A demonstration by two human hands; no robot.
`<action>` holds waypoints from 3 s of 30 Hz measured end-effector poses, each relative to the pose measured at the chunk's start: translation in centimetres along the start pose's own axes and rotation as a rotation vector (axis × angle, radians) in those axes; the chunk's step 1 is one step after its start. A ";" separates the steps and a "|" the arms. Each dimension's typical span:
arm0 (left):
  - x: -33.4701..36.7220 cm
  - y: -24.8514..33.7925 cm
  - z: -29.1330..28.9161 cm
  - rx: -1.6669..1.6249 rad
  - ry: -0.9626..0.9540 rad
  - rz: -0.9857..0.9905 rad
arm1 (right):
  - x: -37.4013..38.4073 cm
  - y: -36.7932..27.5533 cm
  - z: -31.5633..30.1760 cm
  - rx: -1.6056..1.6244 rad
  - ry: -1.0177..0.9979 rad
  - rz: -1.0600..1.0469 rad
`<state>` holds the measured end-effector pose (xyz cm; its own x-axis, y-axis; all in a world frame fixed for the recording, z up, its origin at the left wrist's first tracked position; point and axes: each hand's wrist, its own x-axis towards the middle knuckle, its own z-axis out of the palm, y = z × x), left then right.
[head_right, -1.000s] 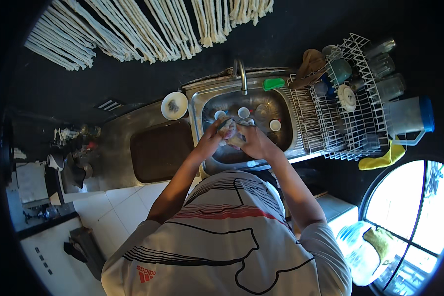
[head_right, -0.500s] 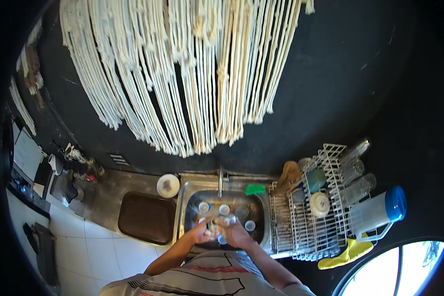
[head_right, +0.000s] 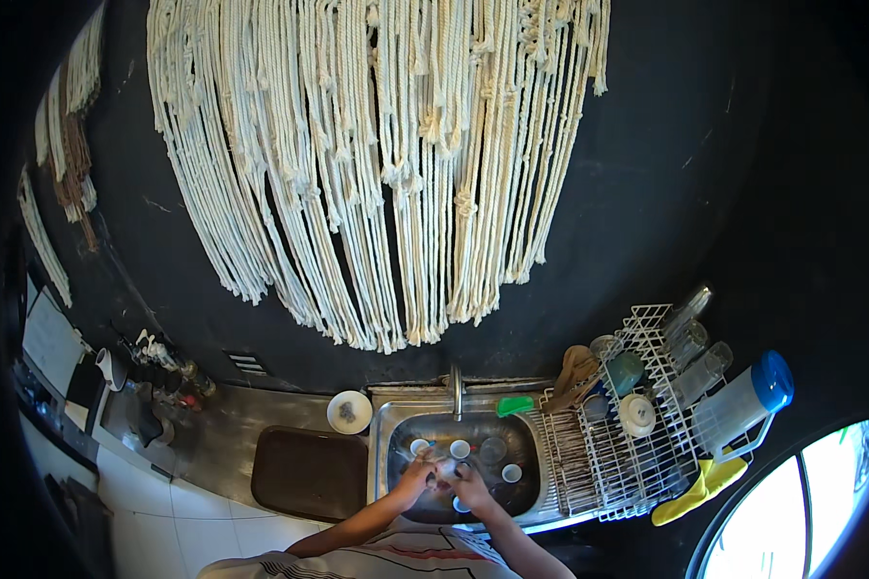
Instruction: Washing small cups in a sink using a sponge and soap.
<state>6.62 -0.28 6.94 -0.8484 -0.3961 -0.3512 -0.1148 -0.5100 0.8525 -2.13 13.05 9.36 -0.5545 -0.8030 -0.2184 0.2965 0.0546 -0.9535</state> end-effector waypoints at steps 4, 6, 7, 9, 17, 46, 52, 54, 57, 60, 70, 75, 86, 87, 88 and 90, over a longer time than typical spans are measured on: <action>0.7 -1.3 -5.0 -0.225 -0.162 -0.292 | -0.7 -0.5 0.9 -0.570 -0.022 -0.177; 1.1 -1.4 -5.1 -0.230 -0.157 -0.354 | -1.1 -0.2 2.0 -0.649 0.044 -0.355; 1.2 -0.9 -4.5 -0.040 -0.138 -0.154 | -1.3 -0.1 2.5 -0.729 0.101 -0.543; 2.9 -3.9 -6.5 0.275 -0.245 0.337 | -1.5 0.1 3.4 -0.493 0.130 -0.314; -0.1 1.7 -2.5 -0.221 -0.211 -0.371 | -1.4 -0.5 1.0 -0.762 0.071 -0.339; -2.5 2.5 4.9 0.854 -0.140 0.645 | -1.4 -3.6 -7.3 -0.229 -0.088 0.108; -0.6 2.7 2.1 0.866 -0.137 0.639 | 0.5 0.6 -4.9 0.201 -0.055 0.001; 0.9 1.1 -0.9 0.470 -0.215 0.241 | 0.3 -0.2 -3.3 0.026 -0.105 -0.044; 1.0 1.7 -3.1 0.169 -0.168 -0.036 | 0.5 0.5 -1.7 -0.254 -0.034 -0.274; 0.5 2.3 -3.5 0.203 -0.080 -0.205 | -0.5 0.0 0.3 -0.679 0.038 -0.497; -1.1 4.9 -2.2 0.686 -0.368 0.420 | 0.7 0.5 -0.7 0.074 -0.053 -0.064; 2.7 0.7 -4.5 0.230 -0.056 -0.043 | 0.0 -2.6 -0.4 -0.217 -0.150 -0.230; -0.5 3.0 1.7 0.847 -0.133 0.538 | 0.0 -3.0 -4.8 -0.249 -0.235 0.044; -0.2 2.0 1.6 0.783 -0.156 0.504 | -0.3 -3.7 -5.1 -0.257 -0.299 0.021; 0.2 1.0 1.5 0.720 -0.178 0.470 | -0.3 -3.7 -5.4 -0.260 -0.298 0.020; -0.5 1.3 2.9 0.700 -0.173 0.455 | -0.3 -3.6 -5.8 -0.375 -0.305 -0.087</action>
<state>5.39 1.44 9.37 -0.9498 -0.2966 0.0990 0.0117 0.2828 0.9591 -7.59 16.53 11.62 -0.2955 -0.9482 -0.1169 -0.0728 0.1443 -0.9868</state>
